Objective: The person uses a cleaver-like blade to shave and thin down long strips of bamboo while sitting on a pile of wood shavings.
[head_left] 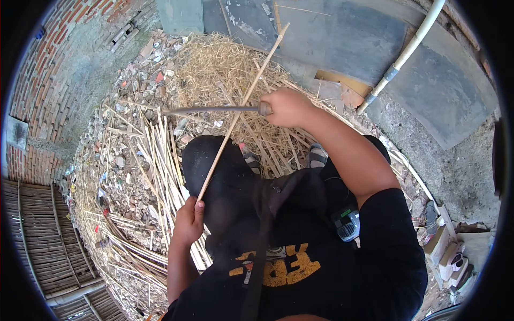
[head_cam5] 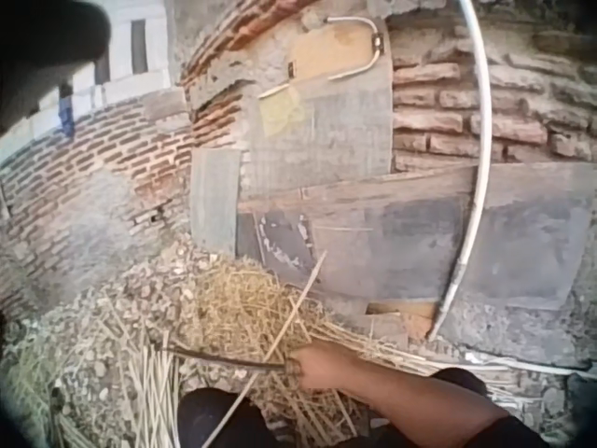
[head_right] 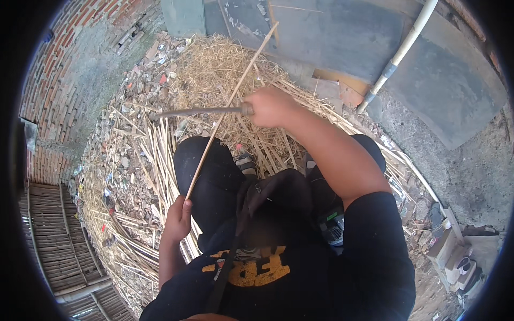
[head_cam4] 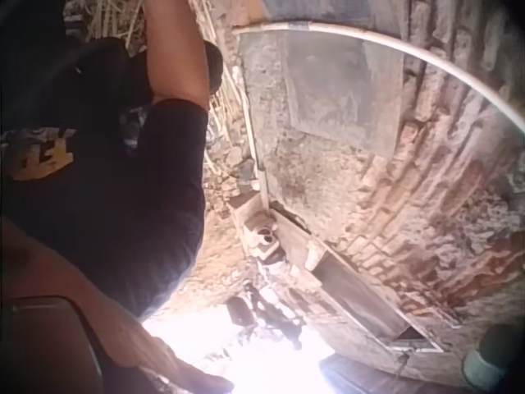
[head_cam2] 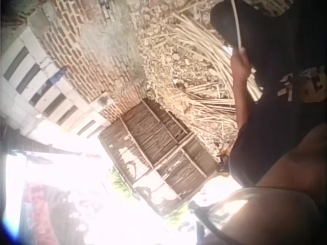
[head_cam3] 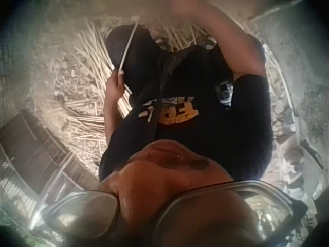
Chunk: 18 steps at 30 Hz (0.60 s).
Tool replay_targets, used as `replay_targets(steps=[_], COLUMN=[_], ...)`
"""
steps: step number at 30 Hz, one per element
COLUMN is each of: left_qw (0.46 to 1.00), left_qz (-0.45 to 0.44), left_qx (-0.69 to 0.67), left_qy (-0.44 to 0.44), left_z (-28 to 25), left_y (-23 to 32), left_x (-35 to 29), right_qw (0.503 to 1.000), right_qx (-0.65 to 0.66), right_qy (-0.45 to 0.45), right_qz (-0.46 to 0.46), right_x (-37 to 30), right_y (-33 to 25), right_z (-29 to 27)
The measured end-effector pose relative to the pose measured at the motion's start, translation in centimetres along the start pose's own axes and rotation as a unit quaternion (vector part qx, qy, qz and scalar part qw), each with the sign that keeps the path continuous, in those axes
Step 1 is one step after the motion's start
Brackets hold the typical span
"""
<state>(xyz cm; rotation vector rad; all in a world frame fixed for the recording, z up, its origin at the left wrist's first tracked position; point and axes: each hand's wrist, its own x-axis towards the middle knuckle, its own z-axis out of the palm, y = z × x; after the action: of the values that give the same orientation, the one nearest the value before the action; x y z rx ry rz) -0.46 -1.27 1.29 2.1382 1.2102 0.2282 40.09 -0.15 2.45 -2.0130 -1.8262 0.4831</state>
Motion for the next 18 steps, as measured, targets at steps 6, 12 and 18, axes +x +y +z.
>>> replay_targets(steps=[6, 12, 18], left_qw=[1.000, 1.000, 1.000], left_qz=[0.008, 0.004, 0.010], left_qx=[0.003, 0.020, -0.006], left_qy=[0.001, 0.000, 0.011], left_z=[0.9, -0.2, 0.9], left_y=[-0.2, 0.1, -0.9], left_x=[0.2, 0.3, 0.5], right_qw=[0.998, 0.998, 0.992], right_qx=[0.034, 0.014, -0.070], right_qy=[-0.004, 0.019, -0.101], right_qz=[0.051, 0.062, -0.010], right_x=[0.5, 0.8, -0.7], right_y=[0.8, 1.4, -2.0], right_z=[0.5, -0.2, -0.7])
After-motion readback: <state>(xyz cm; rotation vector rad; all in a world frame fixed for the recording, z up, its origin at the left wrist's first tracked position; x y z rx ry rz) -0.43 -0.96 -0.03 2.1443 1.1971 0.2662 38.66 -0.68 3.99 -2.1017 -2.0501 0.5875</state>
